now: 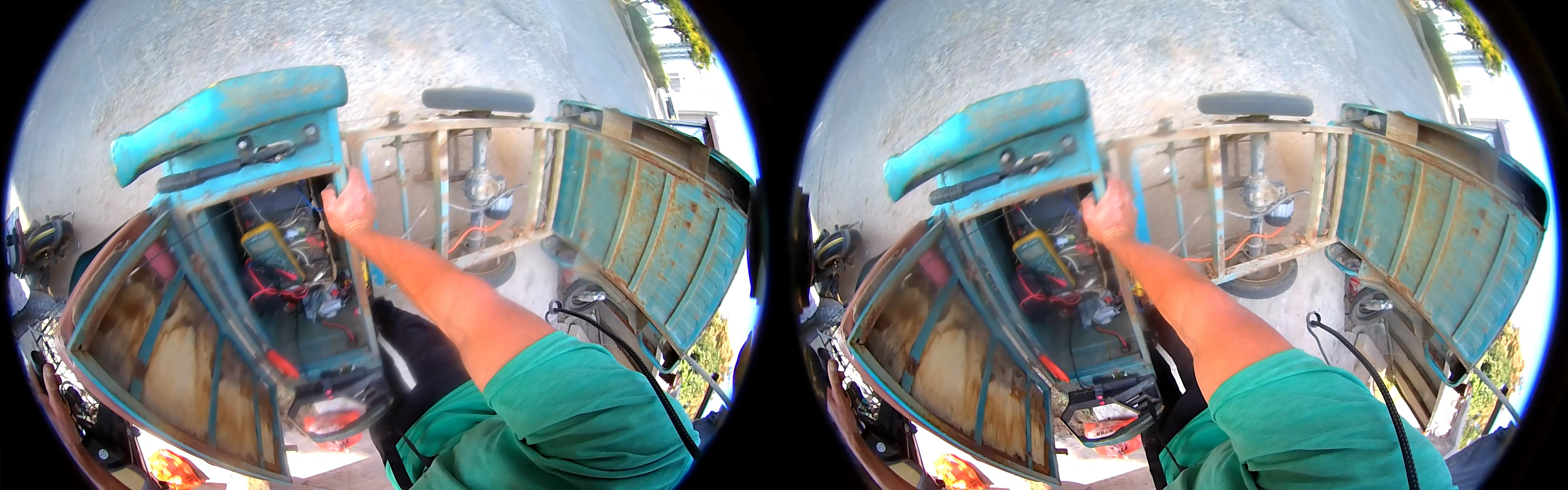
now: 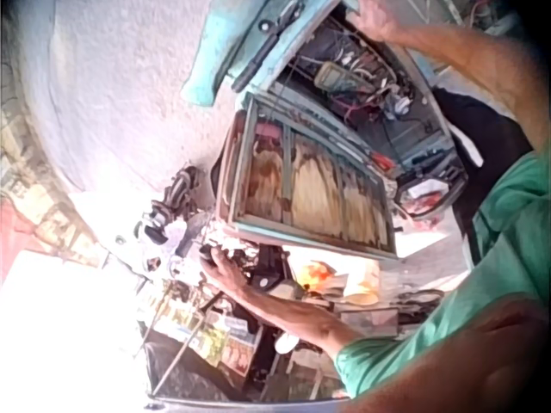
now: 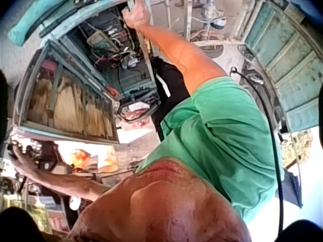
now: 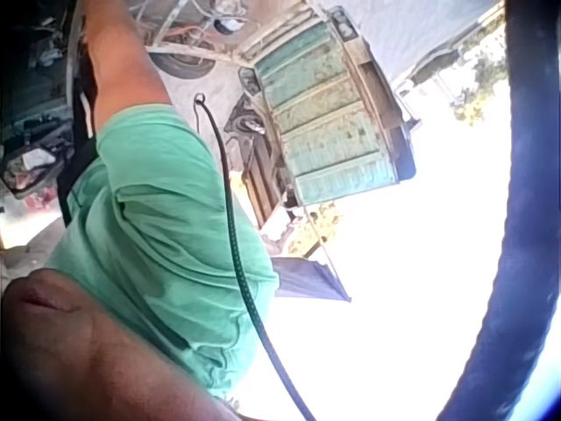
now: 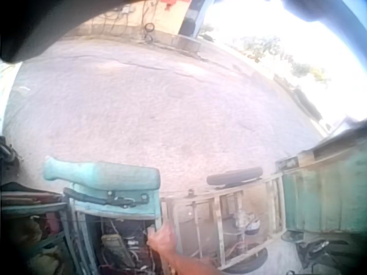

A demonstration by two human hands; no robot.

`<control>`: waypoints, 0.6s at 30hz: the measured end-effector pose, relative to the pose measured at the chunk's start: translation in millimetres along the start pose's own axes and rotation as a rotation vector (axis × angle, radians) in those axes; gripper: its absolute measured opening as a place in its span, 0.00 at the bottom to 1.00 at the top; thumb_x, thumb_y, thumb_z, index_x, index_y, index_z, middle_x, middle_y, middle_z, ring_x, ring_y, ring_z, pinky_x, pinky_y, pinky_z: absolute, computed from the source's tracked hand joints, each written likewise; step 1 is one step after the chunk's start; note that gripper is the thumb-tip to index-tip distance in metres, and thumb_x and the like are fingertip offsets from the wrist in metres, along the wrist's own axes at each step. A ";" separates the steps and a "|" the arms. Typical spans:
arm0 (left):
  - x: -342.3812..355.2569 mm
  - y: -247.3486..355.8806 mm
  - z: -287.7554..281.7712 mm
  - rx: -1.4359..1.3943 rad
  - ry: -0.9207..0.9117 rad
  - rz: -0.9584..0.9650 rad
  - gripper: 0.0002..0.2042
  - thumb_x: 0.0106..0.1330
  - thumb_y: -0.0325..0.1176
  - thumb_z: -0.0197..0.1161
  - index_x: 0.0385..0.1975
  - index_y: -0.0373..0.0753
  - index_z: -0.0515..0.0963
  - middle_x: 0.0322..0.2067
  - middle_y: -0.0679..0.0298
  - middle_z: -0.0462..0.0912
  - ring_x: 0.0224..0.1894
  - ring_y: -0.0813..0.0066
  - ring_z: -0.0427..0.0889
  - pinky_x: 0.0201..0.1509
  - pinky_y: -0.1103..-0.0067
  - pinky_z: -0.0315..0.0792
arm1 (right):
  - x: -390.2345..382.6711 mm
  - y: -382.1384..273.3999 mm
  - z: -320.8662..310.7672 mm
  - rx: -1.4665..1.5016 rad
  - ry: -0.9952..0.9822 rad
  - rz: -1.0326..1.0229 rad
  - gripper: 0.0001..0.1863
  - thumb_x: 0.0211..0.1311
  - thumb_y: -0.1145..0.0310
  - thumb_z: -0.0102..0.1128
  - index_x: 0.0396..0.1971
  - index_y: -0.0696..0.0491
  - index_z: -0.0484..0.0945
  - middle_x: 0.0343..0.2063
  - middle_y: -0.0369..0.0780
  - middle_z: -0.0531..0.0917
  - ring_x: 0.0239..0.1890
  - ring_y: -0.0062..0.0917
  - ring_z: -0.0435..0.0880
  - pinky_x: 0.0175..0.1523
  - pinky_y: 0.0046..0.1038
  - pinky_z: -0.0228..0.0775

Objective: The person works on the electrical system of a teal three-wheeled vehicle, using a screwdriver to adjust connections within the exposed wiring harness. The person manipulates various colored wires and components inside the vehicle's compartment while standing outdoors.

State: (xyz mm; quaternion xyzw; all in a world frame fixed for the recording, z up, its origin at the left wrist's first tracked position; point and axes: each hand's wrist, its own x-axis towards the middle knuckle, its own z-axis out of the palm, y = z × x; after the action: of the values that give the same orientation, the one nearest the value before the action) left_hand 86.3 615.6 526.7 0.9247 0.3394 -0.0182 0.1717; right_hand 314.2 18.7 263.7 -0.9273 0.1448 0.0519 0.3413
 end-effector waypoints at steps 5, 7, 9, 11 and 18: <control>2.6 14.1 5.2 -0.071 0.058 0.102 0.22 0.69 0.47 0.54 0.51 0.33 0.69 0.31 0.65 0.73 0.28 0.81 0.68 0.33 0.85 0.64 | 2.0 4.0 -0.9 0.003 -0.002 0.014 0.29 0.50 0.61 0.57 0.54 0.56 0.66 0.50 0.50 0.73 0.54 0.45 0.71 0.58 0.39 0.64; 6.3 5.6 18.7 -0.109 0.104 0.107 0.20 0.68 0.46 0.55 0.49 0.34 0.70 0.27 0.68 0.70 0.25 0.84 0.64 0.29 0.86 0.60 | 3.5 5.0 -2.6 -0.007 0.016 0.001 0.29 0.50 0.61 0.57 0.54 0.56 0.66 0.51 0.50 0.73 0.53 0.45 0.71 0.58 0.39 0.64; 9.0 1.9 23.7 -0.096 0.139 0.084 0.21 0.68 0.46 0.55 0.50 0.34 0.69 0.26 0.70 0.68 0.24 0.86 0.62 0.27 0.86 0.58 | 4.9 10.2 2.8 -0.001 0.038 -0.034 0.29 0.51 0.61 0.57 0.54 0.56 0.66 0.51 0.51 0.72 0.53 0.45 0.72 0.58 0.40 0.64; 10.1 4.2 15.2 -0.055 0.159 0.051 0.22 0.67 0.47 0.55 0.51 0.35 0.70 0.26 0.70 0.69 0.24 0.85 0.63 0.27 0.86 0.59 | 8.9 9.7 2.9 -0.035 0.110 -0.064 0.28 0.51 0.61 0.57 0.52 0.57 0.68 0.47 0.52 0.75 0.51 0.46 0.74 0.56 0.39 0.65; -12.5 80.8 23.1 0.086 0.064 -0.020 0.29 0.59 0.55 0.58 0.48 0.34 0.73 0.27 0.66 0.74 0.26 0.80 0.70 0.29 0.82 0.65 | 2.5 7.1 14.4 -0.168 0.141 -0.143 0.24 0.50 0.59 0.57 0.45 0.59 0.71 0.40 0.56 0.78 0.44 0.51 0.76 0.51 0.42 0.67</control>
State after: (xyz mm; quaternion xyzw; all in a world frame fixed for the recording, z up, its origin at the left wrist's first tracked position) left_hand 129.8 542.8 531.5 0.9278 0.3529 -0.0047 0.1207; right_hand 314.4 22.3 247.8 -0.9619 0.0973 -0.0259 0.2541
